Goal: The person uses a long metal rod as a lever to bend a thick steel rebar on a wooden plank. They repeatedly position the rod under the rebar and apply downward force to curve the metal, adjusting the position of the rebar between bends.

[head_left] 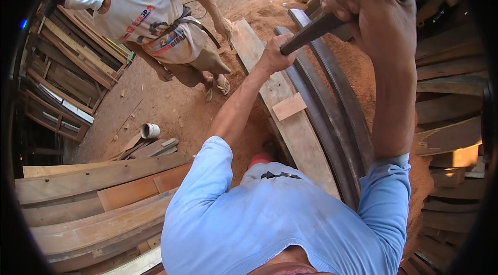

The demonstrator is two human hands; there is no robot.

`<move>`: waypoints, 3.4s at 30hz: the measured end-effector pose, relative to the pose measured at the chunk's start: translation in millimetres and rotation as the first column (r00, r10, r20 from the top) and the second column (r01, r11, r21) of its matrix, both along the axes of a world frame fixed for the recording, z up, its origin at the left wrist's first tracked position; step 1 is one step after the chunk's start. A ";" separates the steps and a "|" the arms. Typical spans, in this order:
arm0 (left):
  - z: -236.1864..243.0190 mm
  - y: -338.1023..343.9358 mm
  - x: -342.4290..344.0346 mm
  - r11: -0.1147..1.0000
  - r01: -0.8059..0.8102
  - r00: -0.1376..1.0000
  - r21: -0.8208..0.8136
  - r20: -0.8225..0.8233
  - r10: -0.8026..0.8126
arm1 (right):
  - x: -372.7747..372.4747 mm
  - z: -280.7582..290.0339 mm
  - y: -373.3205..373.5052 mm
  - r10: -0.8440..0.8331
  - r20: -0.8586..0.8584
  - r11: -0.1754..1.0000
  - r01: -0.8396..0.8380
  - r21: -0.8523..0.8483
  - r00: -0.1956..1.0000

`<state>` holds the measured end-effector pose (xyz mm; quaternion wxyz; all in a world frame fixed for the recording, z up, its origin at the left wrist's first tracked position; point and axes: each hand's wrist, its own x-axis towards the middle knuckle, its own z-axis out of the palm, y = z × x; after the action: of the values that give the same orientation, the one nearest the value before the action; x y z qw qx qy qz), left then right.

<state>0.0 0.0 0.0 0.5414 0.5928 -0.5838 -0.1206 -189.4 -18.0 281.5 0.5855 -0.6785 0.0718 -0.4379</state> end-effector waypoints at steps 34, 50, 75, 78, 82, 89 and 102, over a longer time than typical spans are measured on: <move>-32.4 -123.0 106.0 0.963 -0.237 0.902 0.126 -0.339 0.266 | 246.8 -101.6 -200.1 -0.162 -0.076 0.982 0.168 0.088 0.984; -7.6 -103.6 41.6 0.992 -0.108 0.905 0.070 -0.405 0.127 | 146.5 -50.6 -188.4 -0.181 0.109 0.983 0.184 -0.014 0.977; -49.1 13.4 -136.7 0.874 0.338 0.834 0.350 0.318 -0.450 | -254.9 -230.3 102.5 -0.552 0.201 0.818 0.478 0.320 0.809; -33.7 9.0 -127.8 0.799 0.446 0.805 0.403 0.211 -0.555 | -244.7 -186.3 91.1 -0.500 0.070 0.866 0.500 0.009 0.863; -37.5 14.8 -113.9 0.803 0.518 0.807 0.295 0.142 -0.573 | -212.6 -145.6 56.3 -0.166 0.389 0.969 0.223 -0.106 0.906; -66.9 18.8 -159.8 0.968 0.193 0.979 0.159 0.037 -0.202 | -206.4 -143.1 46.7 -0.633 0.329 0.768 0.516 0.379 0.700; -4.1 30.4 -177.6 0.859 0.467 0.873 0.211 0.048 -0.486 | -273.7 -94.0 52.9 0.031 0.555 0.999 -0.050 0.020 0.831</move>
<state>-177.6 30.4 -4.1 0.4052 0.4846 -0.7239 -0.2772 -463.0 34.9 187.5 0.6018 -0.5138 -0.1078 -0.6018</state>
